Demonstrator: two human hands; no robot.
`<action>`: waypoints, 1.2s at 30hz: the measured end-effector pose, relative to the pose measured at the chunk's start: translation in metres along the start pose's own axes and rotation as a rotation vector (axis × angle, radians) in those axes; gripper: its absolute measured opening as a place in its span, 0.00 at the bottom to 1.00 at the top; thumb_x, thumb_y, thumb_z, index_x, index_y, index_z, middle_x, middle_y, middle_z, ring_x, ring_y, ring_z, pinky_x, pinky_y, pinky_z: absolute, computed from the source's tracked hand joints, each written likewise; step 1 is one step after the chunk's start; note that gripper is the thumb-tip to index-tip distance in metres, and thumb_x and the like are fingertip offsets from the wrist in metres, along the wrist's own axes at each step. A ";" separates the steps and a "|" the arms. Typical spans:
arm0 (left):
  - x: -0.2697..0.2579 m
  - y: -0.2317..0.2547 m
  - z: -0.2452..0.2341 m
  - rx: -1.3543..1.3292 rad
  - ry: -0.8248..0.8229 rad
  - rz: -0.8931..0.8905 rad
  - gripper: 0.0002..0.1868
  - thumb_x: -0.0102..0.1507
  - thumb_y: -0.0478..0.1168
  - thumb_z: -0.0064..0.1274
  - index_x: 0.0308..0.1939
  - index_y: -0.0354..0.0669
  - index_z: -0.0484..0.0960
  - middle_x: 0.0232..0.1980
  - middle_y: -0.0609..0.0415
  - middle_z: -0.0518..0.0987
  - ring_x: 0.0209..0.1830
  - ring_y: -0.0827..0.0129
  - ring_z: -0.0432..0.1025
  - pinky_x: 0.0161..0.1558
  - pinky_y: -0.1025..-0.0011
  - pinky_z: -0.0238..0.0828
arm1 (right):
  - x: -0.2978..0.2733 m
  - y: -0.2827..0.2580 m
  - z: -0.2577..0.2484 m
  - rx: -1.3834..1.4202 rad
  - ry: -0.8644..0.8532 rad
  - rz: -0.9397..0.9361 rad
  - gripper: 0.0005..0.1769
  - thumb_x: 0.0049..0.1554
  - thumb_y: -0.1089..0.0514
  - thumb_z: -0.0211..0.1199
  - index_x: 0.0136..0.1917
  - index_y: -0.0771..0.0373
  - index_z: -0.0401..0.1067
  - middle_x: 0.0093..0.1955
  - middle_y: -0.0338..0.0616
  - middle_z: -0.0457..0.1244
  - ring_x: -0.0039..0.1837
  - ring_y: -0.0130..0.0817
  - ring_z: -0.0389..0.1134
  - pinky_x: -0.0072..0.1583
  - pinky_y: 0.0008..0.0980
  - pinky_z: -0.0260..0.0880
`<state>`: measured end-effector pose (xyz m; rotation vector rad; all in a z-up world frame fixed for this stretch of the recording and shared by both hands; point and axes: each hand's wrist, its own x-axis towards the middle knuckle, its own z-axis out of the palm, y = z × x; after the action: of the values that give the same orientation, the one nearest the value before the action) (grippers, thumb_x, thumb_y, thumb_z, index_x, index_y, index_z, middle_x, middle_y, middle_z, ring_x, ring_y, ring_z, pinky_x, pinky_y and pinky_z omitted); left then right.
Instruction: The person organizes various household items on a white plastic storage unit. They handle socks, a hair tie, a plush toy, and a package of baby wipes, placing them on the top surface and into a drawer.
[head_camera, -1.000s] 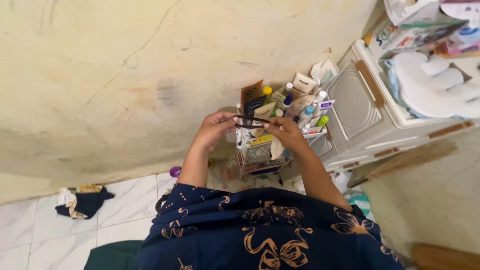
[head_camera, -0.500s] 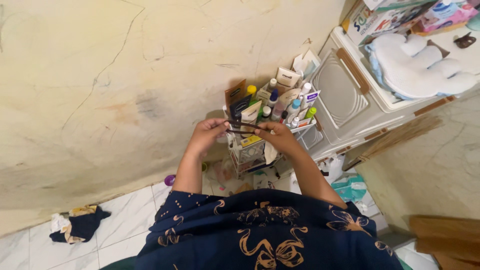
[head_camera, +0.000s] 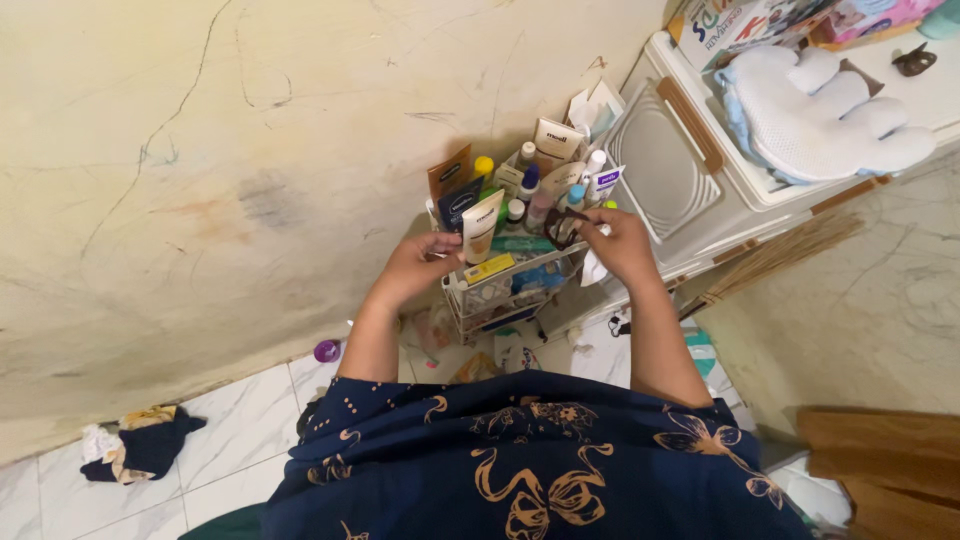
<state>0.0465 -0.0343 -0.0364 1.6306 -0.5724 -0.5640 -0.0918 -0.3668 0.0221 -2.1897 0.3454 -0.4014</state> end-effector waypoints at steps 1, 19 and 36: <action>0.001 -0.002 0.002 -0.010 -0.013 0.016 0.22 0.60 0.40 0.64 0.56 0.35 0.82 0.48 0.52 0.85 0.46 0.72 0.77 0.50 0.73 0.75 | 0.003 0.006 0.005 0.021 -0.010 -0.036 0.12 0.57 0.53 0.70 0.49 0.63 0.80 0.40 0.40 0.70 0.42 0.25 0.67 0.47 0.27 0.67; -0.028 0.031 0.033 0.070 -0.008 -0.192 0.24 0.60 0.45 0.63 0.56 0.35 0.82 0.46 0.53 0.84 0.45 0.73 0.76 0.49 0.74 0.73 | 0.049 0.150 0.148 -0.028 0.000 0.065 0.24 0.49 0.45 0.77 0.47 0.68 0.81 0.44 0.56 0.70 0.48 0.44 0.71 0.51 0.38 0.69; -0.017 -0.014 0.057 -0.046 0.053 -0.015 0.19 0.63 0.38 0.61 0.56 0.34 0.81 0.47 0.53 0.83 0.43 0.74 0.76 0.47 0.75 0.73 | 0.013 0.047 0.043 0.296 -0.001 -0.101 0.14 0.56 0.59 0.70 0.55 0.64 0.80 0.49 0.41 0.72 0.50 0.25 0.70 0.52 0.26 0.70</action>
<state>-0.0028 -0.0640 -0.0568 1.6028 -0.5047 -0.5396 -0.0679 -0.3691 -0.0380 -1.9219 0.1629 -0.4749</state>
